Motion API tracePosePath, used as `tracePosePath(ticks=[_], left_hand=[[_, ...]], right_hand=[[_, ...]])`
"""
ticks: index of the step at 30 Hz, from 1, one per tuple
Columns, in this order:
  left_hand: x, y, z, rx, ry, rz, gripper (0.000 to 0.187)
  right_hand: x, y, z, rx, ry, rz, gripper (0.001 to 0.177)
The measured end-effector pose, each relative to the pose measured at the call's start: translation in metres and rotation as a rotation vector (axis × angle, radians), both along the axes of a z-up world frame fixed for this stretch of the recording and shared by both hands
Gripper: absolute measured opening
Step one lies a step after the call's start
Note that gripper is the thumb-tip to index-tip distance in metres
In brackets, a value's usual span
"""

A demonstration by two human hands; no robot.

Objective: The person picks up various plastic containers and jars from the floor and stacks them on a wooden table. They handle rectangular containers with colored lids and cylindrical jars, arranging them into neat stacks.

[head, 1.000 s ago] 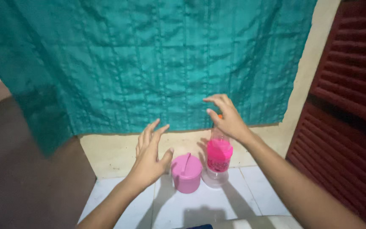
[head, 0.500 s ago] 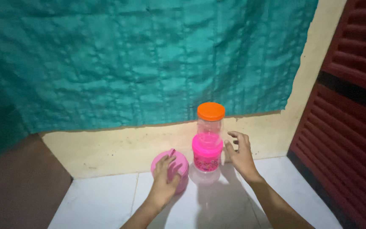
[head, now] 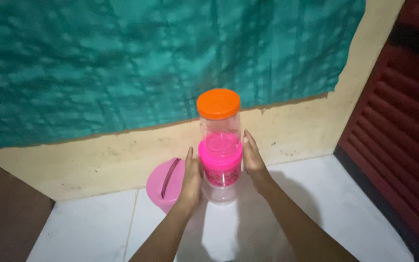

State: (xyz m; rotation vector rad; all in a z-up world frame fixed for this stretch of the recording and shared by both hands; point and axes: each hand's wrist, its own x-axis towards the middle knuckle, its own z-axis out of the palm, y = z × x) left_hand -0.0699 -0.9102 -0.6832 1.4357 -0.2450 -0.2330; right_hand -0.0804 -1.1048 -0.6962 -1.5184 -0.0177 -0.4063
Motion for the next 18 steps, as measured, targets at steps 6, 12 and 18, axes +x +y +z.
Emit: tracePosePath(ticks=[6,12,18], left_hand=[[0.005,-0.022,-0.006,0.016,0.361,0.083,0.079],[0.010,-0.035,-0.035,-0.194,0.562,-0.017,0.095],[0.016,-0.035,-0.048,-0.192,0.510,-0.075,0.099]], right_hand=[[-0.004,0.007,0.001,0.133,0.352,0.019,0.087],[0.005,0.001,-0.030,0.233,0.693,0.027,0.101],[0.012,-0.007,-0.058,0.288,0.637,0.168,0.115]])
